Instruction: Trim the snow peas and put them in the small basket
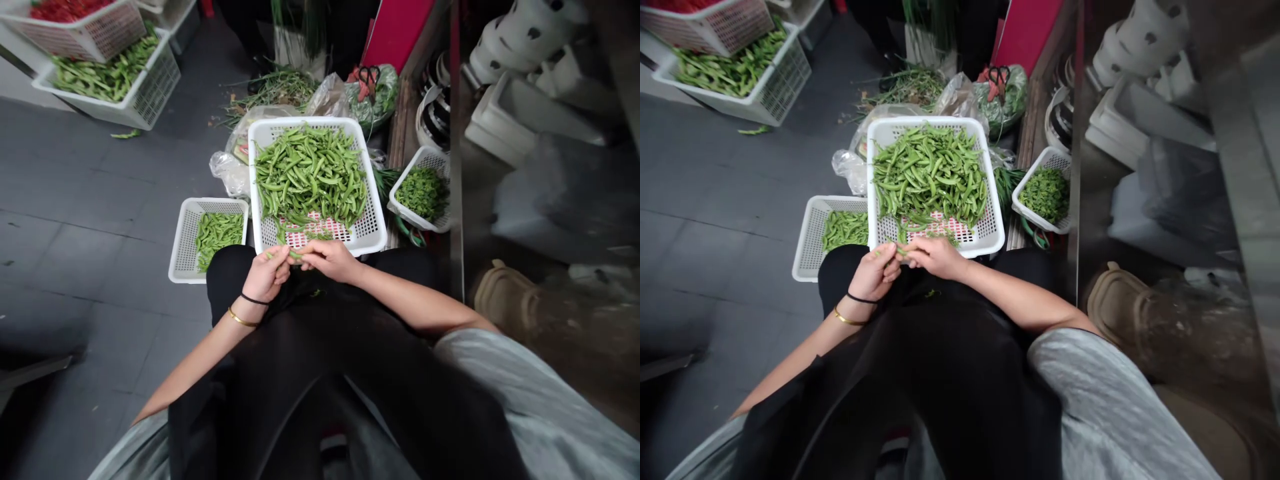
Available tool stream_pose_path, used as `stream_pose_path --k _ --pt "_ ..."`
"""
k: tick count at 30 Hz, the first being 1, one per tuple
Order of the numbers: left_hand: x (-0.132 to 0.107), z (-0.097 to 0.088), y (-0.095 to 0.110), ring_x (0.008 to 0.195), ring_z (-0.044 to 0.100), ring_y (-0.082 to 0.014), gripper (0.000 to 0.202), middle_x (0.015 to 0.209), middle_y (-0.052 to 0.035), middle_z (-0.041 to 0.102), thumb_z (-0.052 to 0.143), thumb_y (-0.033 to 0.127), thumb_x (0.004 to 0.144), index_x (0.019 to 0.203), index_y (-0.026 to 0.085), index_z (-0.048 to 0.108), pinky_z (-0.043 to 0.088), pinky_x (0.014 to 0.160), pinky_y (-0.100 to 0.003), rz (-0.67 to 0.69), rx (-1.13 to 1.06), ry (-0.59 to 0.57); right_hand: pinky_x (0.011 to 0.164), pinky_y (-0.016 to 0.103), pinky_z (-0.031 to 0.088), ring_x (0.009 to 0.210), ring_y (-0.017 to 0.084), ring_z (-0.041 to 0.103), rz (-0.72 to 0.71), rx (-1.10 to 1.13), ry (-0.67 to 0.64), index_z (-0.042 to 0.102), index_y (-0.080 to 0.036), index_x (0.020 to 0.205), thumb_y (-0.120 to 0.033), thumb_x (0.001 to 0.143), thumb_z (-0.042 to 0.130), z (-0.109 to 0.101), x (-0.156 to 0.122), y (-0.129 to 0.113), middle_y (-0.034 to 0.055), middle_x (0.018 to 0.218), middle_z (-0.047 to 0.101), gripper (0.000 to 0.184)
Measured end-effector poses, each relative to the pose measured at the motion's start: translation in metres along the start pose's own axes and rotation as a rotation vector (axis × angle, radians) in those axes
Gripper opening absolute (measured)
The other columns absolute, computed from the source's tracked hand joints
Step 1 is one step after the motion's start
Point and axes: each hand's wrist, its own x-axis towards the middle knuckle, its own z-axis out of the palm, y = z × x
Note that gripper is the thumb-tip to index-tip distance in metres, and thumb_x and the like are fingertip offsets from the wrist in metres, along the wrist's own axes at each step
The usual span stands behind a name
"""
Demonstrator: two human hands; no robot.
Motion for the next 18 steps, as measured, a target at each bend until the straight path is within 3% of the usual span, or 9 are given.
stream_pose_path --k 3,7,9,11,14,16,18 --pt "-0.012 0.0 0.001 0.031 0.024 0.0005 0.033 0.041 0.0058 0.041 0.075 0.036 0.069 0.06 0.01 0.057 0.017 0.031 -0.013 -0.065 0.096 -0.092 0.061 0.02 0.047 0.059 0.01 0.062 0.07 0.063 -0.004 0.062 -0.016 0.08 -0.027 0.084 0.059 -0.001 -0.023 -0.017 -0.0005 0.064 0.066 0.013" --pt "-0.024 0.003 0.006 0.031 0.025 -0.0005 0.03 0.037 0.0071 0.037 0.075 0.034 0.07 0.061 0.011 0.057 0.015 0.033 -0.014 -0.187 0.212 -0.259 0.058 0.019 0.047 0.058 0.009 0.063 0.115 0.28 -0.383 0.062 -0.014 0.073 -0.026 0.08 0.063 -0.013 -0.033 -0.028 -0.0017 0.063 0.064 0.014" --pt "-0.028 0.006 0.009 0.031 0.025 -0.0005 0.027 0.039 0.0063 0.04 0.077 0.032 0.068 0.064 0.011 0.059 0.014 0.033 -0.014 -0.228 0.251 -0.344 0.058 0.02 0.049 0.06 0.01 0.064 0.179 0.429 -0.468 0.063 -0.013 0.075 -0.029 0.078 0.065 -0.02 -0.032 -0.028 -0.0009 0.066 0.065 0.016" --pt "-0.03 0.008 0.012 0.031 0.027 -0.0003 0.025 0.047 0.0025 0.05 0.078 0.03 0.066 0.07 0.011 0.063 0.013 0.032 -0.015 -0.247 0.288 -0.402 0.055 0.021 0.05 0.057 0.011 0.064 0.254 0.54 -0.367 0.062 -0.013 0.076 -0.033 0.076 0.067 -0.031 -0.031 -0.026 0.0 0.066 0.066 0.021" --pt "-0.031 0.008 0.015 0.032 0.028 0.0 0.026 0.056 -0.0023 0.059 0.076 0.03 0.067 0.082 0.01 0.068 0.013 0.033 -0.016 -0.233 0.31 -0.424 0.05 0.022 0.049 0.051 0.01 0.06 0.294 0.566 -0.028 0.058 -0.014 0.075 -0.037 0.075 0.066 -0.051 -0.03 -0.018 0.0002 0.065 0.064 0.024" --pt "-0.032 0.007 0.017 0.032 0.027 0.0002 0.028 0.057 -0.003 0.06 0.073 0.03 0.069 0.089 0.01 0.069 0.012 0.033 -0.016 -0.205 0.307 -0.41 0.049 0.023 0.048 0.049 0.01 0.057 0.293 0.456 0.106 0.056 -0.015 0.074 -0.038 0.078 0.062 -0.061 -0.032 -0.017 -0.0002 0.063 0.062 0.025" --pt "-0.033 0.007 0.019 0.032 0.026 0.0002 0.027 0.057 -0.0037 0.061 0.071 0.029 0.071 0.091 0.01 0.069 0.012 0.034 -0.016 -0.186 0.325 -0.393 0.053 0.025 0.048 0.055 0.011 0.058 0.233 0.208 0.149 0.056 -0.015 0.079 -0.039 0.082 0.057 -0.063 -0.035 -0.02 0.0018 0.069 0.062 0.025"
